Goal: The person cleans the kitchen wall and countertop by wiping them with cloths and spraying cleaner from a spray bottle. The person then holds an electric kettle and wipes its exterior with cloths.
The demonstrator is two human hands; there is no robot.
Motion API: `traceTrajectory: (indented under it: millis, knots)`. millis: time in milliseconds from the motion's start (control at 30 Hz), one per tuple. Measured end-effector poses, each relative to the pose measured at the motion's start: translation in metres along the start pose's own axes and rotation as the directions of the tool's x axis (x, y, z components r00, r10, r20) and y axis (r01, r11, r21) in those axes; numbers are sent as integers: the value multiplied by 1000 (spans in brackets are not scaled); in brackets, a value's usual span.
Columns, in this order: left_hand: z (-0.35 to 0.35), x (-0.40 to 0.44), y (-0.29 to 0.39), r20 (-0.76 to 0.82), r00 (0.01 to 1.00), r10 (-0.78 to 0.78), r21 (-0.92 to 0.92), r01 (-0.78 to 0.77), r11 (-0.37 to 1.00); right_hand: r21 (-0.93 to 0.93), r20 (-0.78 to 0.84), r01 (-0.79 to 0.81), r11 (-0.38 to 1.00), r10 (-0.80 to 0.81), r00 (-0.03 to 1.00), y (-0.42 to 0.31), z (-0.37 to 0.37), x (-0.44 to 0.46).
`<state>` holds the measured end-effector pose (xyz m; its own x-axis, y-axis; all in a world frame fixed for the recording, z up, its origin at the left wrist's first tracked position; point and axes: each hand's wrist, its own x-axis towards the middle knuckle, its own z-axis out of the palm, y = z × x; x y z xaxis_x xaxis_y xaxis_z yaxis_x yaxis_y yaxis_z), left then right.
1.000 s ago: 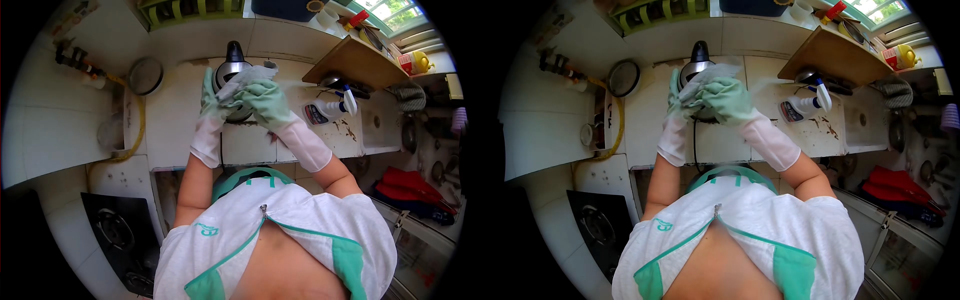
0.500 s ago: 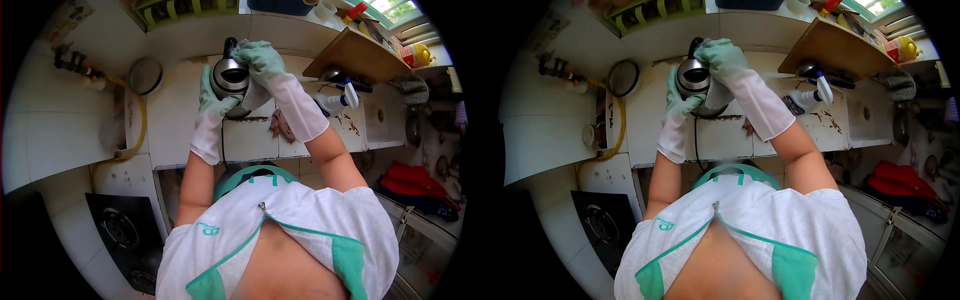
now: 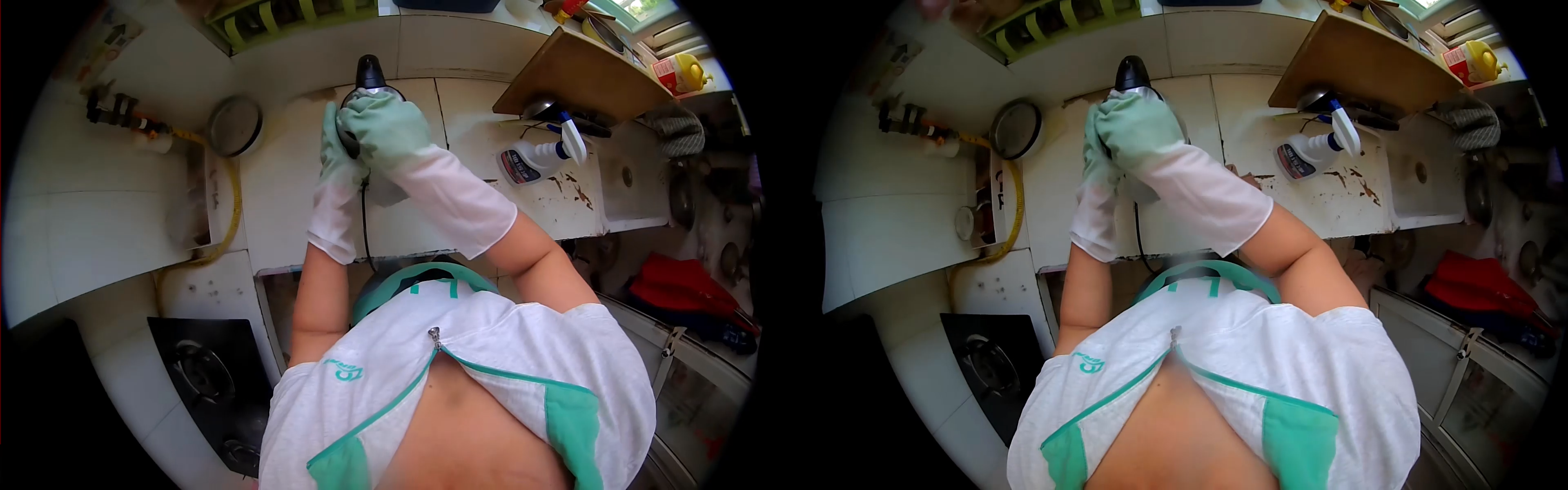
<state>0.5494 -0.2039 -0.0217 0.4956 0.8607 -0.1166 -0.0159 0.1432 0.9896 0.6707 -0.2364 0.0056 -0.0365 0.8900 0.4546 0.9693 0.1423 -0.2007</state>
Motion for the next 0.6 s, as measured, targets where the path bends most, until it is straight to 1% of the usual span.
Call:
traceTrajectory:
  millis: [33,133,167,267,300,367,467,567,600]
  knots:
    - [0,0,0,4,1000,-3,-3,3,1000,29,82,-39,999,37,996,6,-7,-3]
    - [-1,-2,-2,1,1000,-9,-8,9,1000,21,111,-110,994,107,988,2,-23,-9]
    - [-1,-2,-2,2,1000,-12,-12,12,1000,79,154,-123,989,110,982,5,-26,-7]
    - [0,-1,-2,4,1000,-16,-15,16,1000,124,370,-176,977,119,921,2,-53,9]
    - [0,-1,0,3,1000,-19,-14,19,1000,47,470,-230,972,182,864,0,-57,15]
    - [-2,-1,4,7,1000,-29,-15,29,999,-123,632,-302,945,309,711,-3,-59,28]
    - [-3,-2,6,13,1000,-23,-23,23,999,-172,594,-279,945,325,735,0,-50,25]
    - [-3,6,-14,20,1000,5,-8,-5,1000,-112,549,-168,979,202,811,7,-62,20]
    - [-4,7,-14,12,1000,28,69,-29,997,-46,418,-200,979,201,886,15,-62,11]
